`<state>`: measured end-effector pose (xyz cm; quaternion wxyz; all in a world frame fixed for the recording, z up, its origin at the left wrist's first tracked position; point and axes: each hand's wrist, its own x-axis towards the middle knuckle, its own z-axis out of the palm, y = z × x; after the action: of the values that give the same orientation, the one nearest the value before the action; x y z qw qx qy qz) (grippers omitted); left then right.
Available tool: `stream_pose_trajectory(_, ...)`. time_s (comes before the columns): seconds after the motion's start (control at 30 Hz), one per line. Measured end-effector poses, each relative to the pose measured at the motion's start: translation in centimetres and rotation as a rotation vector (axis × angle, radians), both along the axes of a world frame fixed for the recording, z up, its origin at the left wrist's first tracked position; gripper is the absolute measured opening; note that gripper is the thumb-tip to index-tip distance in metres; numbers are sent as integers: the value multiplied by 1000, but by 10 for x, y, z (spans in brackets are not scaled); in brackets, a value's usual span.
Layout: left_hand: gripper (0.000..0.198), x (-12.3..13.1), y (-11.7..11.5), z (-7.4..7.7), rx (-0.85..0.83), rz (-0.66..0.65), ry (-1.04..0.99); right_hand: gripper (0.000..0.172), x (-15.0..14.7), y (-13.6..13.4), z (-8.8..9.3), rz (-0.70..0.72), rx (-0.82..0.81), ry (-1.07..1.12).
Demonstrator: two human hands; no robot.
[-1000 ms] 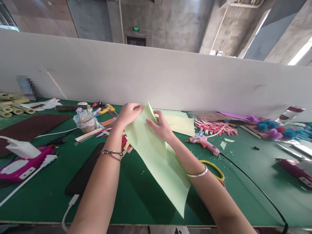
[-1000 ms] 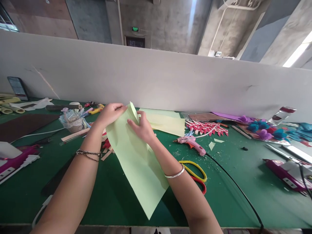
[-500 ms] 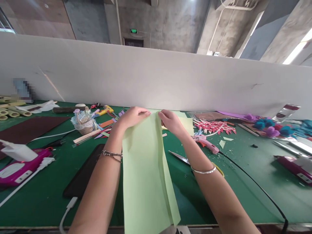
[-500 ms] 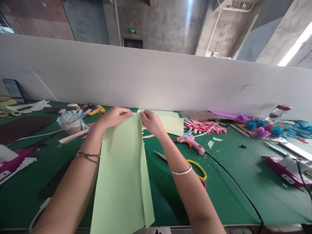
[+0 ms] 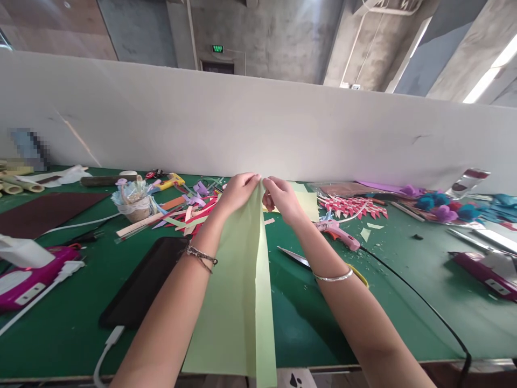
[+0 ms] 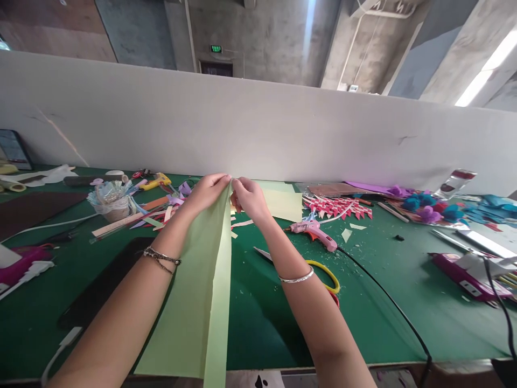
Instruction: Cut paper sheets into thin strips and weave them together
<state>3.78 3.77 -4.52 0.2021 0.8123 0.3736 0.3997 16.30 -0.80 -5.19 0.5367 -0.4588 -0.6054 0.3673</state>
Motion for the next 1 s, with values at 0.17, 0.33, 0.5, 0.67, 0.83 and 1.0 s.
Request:
stream_pose_trajectory(0.17,33,6,-4,-2,-8,5,-70,30,-1,-2,0,43,-6,28)
stream_pose_trajectory(0.33,32,-1,-2,0,13,121,-72,33,-1,-1,-2,37,-39,12)
stream_pose_trajectory(0.5,33,-5,-2,1,69,224,51,31,-4,-1,-2,-7,-78,-47)
stream_pose_trajectory(0.67,33,-3,-5,1,117,269,168,40,-9,-4,-1,-102,-82,-286)
stream_pose_trajectory(0.83,34,-6,-5,3,123,272,190,37,-7,-4,-1,-51,-163,-231)
stream_pose_trajectory(1.0,34,-13,-3,5,129,293,171,38,-4,-1,-5,-16,-197,-202)
